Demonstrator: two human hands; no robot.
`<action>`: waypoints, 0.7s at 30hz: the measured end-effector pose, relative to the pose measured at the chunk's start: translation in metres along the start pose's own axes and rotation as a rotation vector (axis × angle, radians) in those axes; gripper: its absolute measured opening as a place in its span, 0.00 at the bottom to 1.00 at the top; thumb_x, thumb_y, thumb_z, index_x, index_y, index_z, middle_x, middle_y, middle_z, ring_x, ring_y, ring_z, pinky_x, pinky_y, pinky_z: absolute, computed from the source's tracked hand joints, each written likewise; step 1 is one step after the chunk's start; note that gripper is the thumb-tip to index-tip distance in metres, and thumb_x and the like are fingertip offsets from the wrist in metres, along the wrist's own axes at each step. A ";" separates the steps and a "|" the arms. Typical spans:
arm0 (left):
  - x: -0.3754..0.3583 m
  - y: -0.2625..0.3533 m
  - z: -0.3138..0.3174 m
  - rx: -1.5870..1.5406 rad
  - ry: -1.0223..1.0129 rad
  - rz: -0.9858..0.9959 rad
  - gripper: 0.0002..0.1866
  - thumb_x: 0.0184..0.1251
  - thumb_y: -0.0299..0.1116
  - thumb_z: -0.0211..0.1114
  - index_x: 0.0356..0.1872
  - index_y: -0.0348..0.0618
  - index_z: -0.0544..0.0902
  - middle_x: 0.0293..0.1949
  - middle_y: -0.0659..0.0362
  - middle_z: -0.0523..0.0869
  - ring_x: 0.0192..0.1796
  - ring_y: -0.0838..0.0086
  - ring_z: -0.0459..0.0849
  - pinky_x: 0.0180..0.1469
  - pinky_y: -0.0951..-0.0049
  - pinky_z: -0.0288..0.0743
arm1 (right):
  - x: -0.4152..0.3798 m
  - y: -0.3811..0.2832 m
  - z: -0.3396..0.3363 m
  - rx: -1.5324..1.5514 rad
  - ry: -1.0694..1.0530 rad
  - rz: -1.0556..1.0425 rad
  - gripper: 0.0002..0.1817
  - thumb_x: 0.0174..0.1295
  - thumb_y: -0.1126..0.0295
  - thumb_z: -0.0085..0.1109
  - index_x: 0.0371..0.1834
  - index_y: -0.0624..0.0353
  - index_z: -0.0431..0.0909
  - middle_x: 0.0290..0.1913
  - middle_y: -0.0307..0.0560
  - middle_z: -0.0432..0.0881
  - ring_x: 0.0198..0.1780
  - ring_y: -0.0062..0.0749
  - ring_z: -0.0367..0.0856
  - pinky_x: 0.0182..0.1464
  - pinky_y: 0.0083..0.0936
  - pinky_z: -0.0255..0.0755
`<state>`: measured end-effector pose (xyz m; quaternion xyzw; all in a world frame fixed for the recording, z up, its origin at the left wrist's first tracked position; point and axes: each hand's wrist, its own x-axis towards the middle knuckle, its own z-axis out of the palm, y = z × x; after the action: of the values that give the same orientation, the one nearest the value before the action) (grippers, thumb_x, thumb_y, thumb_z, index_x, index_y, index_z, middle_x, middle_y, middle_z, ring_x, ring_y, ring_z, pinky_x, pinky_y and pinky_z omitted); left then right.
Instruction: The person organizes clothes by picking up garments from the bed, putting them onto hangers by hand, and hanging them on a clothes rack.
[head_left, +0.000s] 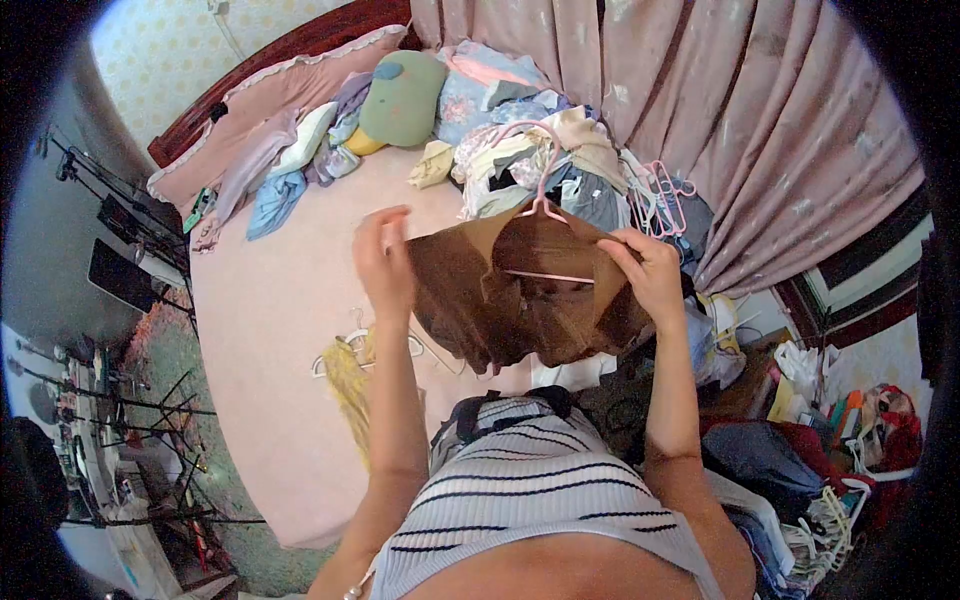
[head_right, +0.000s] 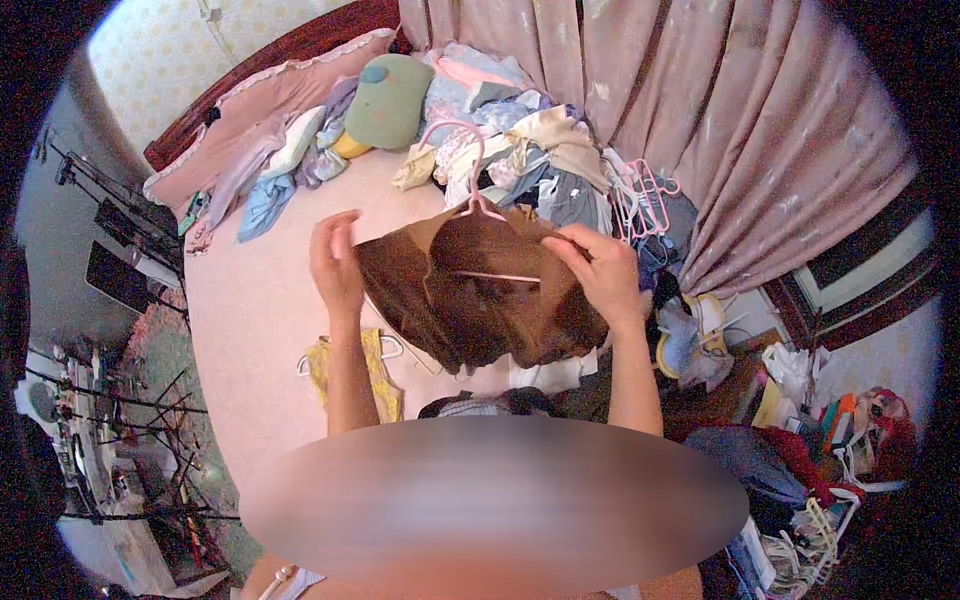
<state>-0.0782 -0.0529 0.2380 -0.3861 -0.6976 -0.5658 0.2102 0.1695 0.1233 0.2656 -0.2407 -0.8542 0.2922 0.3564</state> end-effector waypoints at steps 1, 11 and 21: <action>0.000 0.018 0.003 0.001 0.000 -0.004 0.07 0.62 0.32 0.56 0.35 0.40 0.79 0.37 0.55 0.80 0.40 0.65 0.77 0.45 0.68 0.69 | 0.001 -0.002 0.002 0.056 -0.010 -0.001 0.10 0.54 0.66 0.60 0.33 0.61 0.79 0.26 0.47 0.80 0.25 0.29 0.78 0.30 0.21 0.69; -0.017 0.043 0.015 -0.238 -0.776 -0.019 0.07 0.58 0.28 0.61 0.35 0.37 0.82 0.31 0.56 0.84 0.33 0.74 0.80 0.37 0.76 0.73 | 0.010 -0.002 -0.005 0.002 0.110 -0.045 0.10 0.57 0.68 0.56 0.31 0.66 0.78 0.26 0.47 0.75 0.29 0.30 0.74 0.34 0.21 0.67; -0.006 0.025 0.011 -0.346 -0.462 -0.319 0.08 0.57 0.30 0.63 0.28 0.35 0.80 0.21 0.62 0.81 0.25 0.85 0.74 0.29 0.82 0.68 | 0.001 -0.004 -0.012 -0.304 0.030 -0.169 0.13 0.55 0.67 0.58 0.39 0.63 0.76 0.34 0.48 0.77 0.36 0.37 0.76 0.40 0.27 0.67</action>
<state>-0.0534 -0.0424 0.2457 -0.4203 -0.6720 -0.5991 -0.1137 0.1768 0.1252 0.2761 -0.2237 -0.9003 0.1251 0.3517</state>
